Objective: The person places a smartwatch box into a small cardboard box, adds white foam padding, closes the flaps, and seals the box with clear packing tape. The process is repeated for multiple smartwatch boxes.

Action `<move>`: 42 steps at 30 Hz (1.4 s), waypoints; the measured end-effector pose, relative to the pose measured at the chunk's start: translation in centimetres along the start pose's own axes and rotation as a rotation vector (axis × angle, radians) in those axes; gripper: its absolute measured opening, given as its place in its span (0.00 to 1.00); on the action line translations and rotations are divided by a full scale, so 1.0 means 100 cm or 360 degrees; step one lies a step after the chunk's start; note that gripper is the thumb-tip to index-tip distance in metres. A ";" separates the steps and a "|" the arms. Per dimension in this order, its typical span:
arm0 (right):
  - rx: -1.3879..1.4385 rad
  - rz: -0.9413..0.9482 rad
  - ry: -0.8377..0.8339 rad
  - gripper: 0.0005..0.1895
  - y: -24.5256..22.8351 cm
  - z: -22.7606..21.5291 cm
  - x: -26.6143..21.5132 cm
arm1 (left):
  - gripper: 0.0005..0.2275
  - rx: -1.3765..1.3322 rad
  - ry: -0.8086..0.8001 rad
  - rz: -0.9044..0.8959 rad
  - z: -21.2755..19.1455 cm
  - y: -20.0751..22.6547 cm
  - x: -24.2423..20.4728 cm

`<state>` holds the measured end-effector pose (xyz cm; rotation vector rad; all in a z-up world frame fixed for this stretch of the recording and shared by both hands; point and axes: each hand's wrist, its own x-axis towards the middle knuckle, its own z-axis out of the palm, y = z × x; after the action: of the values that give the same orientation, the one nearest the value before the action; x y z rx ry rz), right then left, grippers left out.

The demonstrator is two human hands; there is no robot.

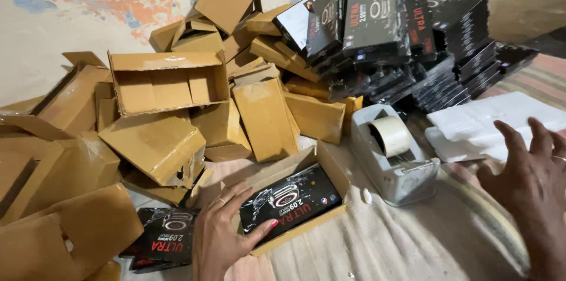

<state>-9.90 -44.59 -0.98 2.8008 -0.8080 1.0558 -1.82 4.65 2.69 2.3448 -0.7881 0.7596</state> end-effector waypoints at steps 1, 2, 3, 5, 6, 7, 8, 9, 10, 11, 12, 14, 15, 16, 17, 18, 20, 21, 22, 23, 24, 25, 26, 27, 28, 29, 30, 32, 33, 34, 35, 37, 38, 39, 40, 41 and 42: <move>-0.0122 0.0020 -0.0124 0.50 0.016 0.015 0.012 | 0.29 -0.0021 -0.0001 -0.0002 0.000 0.001 0.001; -0.0244 0.0046 -0.0258 0.59 0.031 0.028 0.019 | 0.29 -0.0039 -0.0012 -0.0007 -0.001 0.002 0.001; -0.0364 -0.0090 -0.0238 0.58 0.044 0.041 0.024 | 0.29 -0.0097 -0.0051 -0.0088 -0.002 0.003 0.001; -0.0606 -0.0377 -0.0181 0.55 0.067 0.058 0.038 | 0.28 -0.0213 -0.0113 -0.0258 -0.001 0.004 0.002; -0.0391 -0.0437 -0.0160 0.46 0.077 0.061 0.045 | 0.27 -0.0234 -0.0113 -0.0275 -0.001 0.003 0.001; -0.0175 -0.0495 -0.0139 0.37 0.084 0.064 0.053 | 0.26 -0.0254 -0.0112 -0.0292 -0.001 0.003 0.001; 0.0041 -0.0548 -0.0117 0.28 0.088 0.065 0.062 | 0.25 -0.0274 -0.0112 -0.0307 0.000 0.002 0.000; -0.0058 -0.0526 0.0065 0.24 0.089 0.067 0.073 | 0.25 -0.0273 -0.0102 -0.0298 0.001 0.001 0.000; -0.0157 -0.0496 0.0240 0.21 0.089 0.069 0.083 | 0.26 -0.0272 -0.0101 -0.0286 0.002 0.000 0.000; -0.0135 -0.0423 0.0270 0.20 0.088 0.071 0.089 | 0.26 -0.0271 -0.0100 -0.0274 0.003 0.000 -0.001; -0.0112 -0.0351 0.0307 0.19 0.086 0.072 0.098 | 0.25 -0.0275 -0.0107 -0.0292 0.003 -0.001 0.000; 0.0188 -0.0131 0.0088 0.21 0.080 0.075 0.109 | 0.24 -0.0281 -0.0114 -0.0333 0.004 -0.001 -0.001; 0.0271 -0.0260 -0.0047 0.23 0.077 0.077 0.109 | 0.25 -0.0269 -0.0107 -0.0318 0.004 -0.002 -0.001; 0.0353 -0.0389 -0.0190 0.25 0.073 0.080 0.106 | 0.25 -0.0256 -0.0102 -0.0308 0.004 -0.003 -0.002; 0.0434 -0.0517 -0.0334 0.28 0.069 0.084 0.101 | 0.25 -0.0243 -0.0097 -0.0298 0.004 -0.004 -0.003; 0.0517 -0.0646 -0.0480 0.31 0.064 0.089 0.095 | 0.25 -0.0188 -0.0086 -0.0247 0.003 -0.005 -0.003; 0.0681 -0.0895 -0.0775 0.39 0.058 0.094 0.082 | 0.25 -0.0079 -0.0067 -0.0140 0.003 -0.007 -0.003; 0.0549 -0.0960 -0.0655 0.43 0.057 0.095 0.075 | 0.25 -0.0092 -0.0075 -0.0171 0.002 -0.007 -0.003; 0.0415 -0.1018 -0.0532 0.47 0.059 0.092 0.069 | 0.25 -0.0109 -0.0084 -0.0197 0.002 -0.007 -0.003; 0.0280 -0.1073 -0.0409 0.51 0.059 0.087 0.065 | 0.25 -0.0126 -0.0094 -0.0224 0.002 -0.006 -0.003; 0.0138 -0.0959 -0.0505 0.42 0.058 0.082 0.062 | 0.25 -0.0117 -0.0092 -0.0236 0.002 -0.005 -0.003; 0.0020 -0.0875 -0.0573 0.41 0.059 0.075 0.063 | 0.25 -0.0109 -0.0091 -0.0249 0.002 -0.004 -0.003; 0.0007 -0.0796 -0.0547 0.40 0.056 0.066 0.066 | 0.25 -0.0097 -0.0081 -0.0267 0.002 -0.004 -0.002; 0.0007 -0.0704 -0.0505 0.38 0.055 0.053 0.070 | 0.24 -0.0117 -0.0046 -0.0261 0.003 -0.003 -0.002; 0.0012 -0.0618 -0.0457 0.37 0.051 0.041 0.074 | 0.24 -0.0131 -0.0005 -0.0264 0.003 -0.002 -0.004; 0.0098 -0.0571 -0.0346 0.35 0.047 0.026 0.077 | 0.23 -0.0145 0.0036 -0.0267 0.004 -0.002 -0.005; 0.0189 -0.0525 -0.0236 0.34 0.041 0.012 0.078 | 0.22 -0.0163 0.0007 -0.0282 0.004 -0.003 -0.006; 0.0416 -0.0487 0.0007 0.31 0.024 -0.016 0.082 | 0.20 -0.0195 -0.0047 -0.0310 0.007 -0.005 -0.007; 0.0558 -0.0512 0.0118 0.30 0.010 -0.028 0.081 | 0.21 -0.0107 -0.0024 -0.0237 0.006 -0.005 -0.008; 0.0723 -0.0544 0.0242 0.29 -0.005 -0.042 0.081 | 0.21 -0.0018 -0.0007 -0.0161 0.005 -0.006 -0.007; 0.0895 -0.0596 0.0298 0.28 -0.023 -0.053 0.080 | 0.21 0.0071 0.0007 -0.0084 0.003 -0.006 -0.007; 0.1247 -0.0750 0.0399 0.25 -0.064 -0.074 0.073 | 0.24 0.0134 -0.0037 -0.0076 0.000 -0.008 -0.005; 0.1401 -0.0847 0.0374 0.24 -0.086 -0.085 0.069 | 0.26 0.0162 -0.0064 -0.0075 -0.001 -0.007 -0.004; 0.1554 -0.0934 0.0325 0.23 -0.109 -0.094 0.063 | 0.27 0.0162 -0.0055 -0.0054 -0.003 -0.007 -0.003; 0.1688 -0.1042 0.0282 0.21 -0.134 -0.102 0.058 | 0.29 0.0165 -0.0040 -0.0047 -0.005 -0.006 -0.003; 0.1793 -0.1080 0.0136 0.20 -0.161 -0.106 0.053 | 0.31 0.0168 -0.0025 -0.0040 -0.006 -0.005 -0.003; 0.1887 -0.1028 -0.0116 0.19 -0.190 -0.107 0.043 | 0.33 0.0149 -0.0108 -0.0155 -0.008 -0.005 -0.003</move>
<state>-4.42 -27.87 12.58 3.4358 1.0790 1.5867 -1.96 5.64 2.90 2.4846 -0.6739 0.6921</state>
